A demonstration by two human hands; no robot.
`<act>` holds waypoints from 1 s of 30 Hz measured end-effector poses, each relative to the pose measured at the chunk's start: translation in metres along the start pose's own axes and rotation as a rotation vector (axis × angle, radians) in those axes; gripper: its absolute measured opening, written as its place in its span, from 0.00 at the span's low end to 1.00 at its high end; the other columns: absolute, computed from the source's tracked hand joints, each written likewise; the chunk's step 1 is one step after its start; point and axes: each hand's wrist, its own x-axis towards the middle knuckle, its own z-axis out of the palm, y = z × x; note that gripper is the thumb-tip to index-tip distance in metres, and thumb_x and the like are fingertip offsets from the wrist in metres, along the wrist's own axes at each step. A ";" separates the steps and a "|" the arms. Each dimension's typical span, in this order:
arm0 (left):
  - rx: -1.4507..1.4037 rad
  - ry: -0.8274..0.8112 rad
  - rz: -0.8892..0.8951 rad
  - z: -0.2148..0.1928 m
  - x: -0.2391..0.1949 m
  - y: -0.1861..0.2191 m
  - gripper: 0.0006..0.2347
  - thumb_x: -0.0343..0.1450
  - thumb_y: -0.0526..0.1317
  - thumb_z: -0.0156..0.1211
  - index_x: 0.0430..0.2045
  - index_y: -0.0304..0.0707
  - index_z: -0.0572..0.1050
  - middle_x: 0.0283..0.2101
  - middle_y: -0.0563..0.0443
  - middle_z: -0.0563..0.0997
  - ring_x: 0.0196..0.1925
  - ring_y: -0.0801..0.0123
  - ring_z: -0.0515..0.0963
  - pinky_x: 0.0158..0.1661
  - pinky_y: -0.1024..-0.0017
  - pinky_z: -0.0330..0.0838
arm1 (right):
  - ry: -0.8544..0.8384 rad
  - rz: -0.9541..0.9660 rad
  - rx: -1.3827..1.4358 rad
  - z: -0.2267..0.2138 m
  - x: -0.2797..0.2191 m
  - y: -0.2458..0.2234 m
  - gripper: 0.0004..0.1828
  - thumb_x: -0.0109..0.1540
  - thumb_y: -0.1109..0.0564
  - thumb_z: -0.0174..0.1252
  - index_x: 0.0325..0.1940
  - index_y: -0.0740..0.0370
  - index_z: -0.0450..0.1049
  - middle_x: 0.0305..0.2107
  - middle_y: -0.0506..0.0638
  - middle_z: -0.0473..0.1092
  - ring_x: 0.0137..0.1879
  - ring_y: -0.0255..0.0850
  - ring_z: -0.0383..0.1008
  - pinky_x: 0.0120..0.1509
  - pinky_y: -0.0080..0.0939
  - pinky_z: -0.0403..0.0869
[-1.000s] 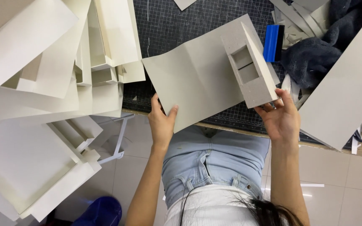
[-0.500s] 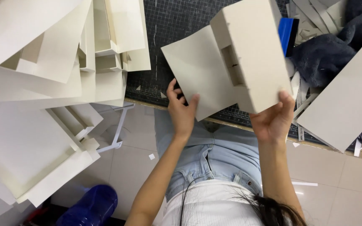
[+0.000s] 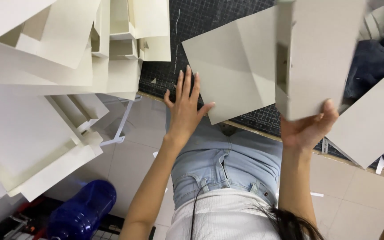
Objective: The person applies adhesive to a rectangular cardboard piece using a roller, then presses a sheet of paper onto it and smooths the surface with a blue squeegee. The person repeats the process on another piece, applying adhesive and smoothing the paper.
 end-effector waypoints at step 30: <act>-0.203 0.030 0.170 -0.007 0.000 -0.020 0.43 0.69 0.55 0.71 0.74 0.43 0.49 0.78 0.51 0.49 0.79 0.59 0.42 0.64 0.38 0.32 | -0.351 -0.925 -0.990 -0.031 -0.026 0.140 0.50 0.52 0.58 0.80 0.65 0.67 0.50 0.52 0.59 0.56 0.56 0.49 0.62 0.63 0.52 0.58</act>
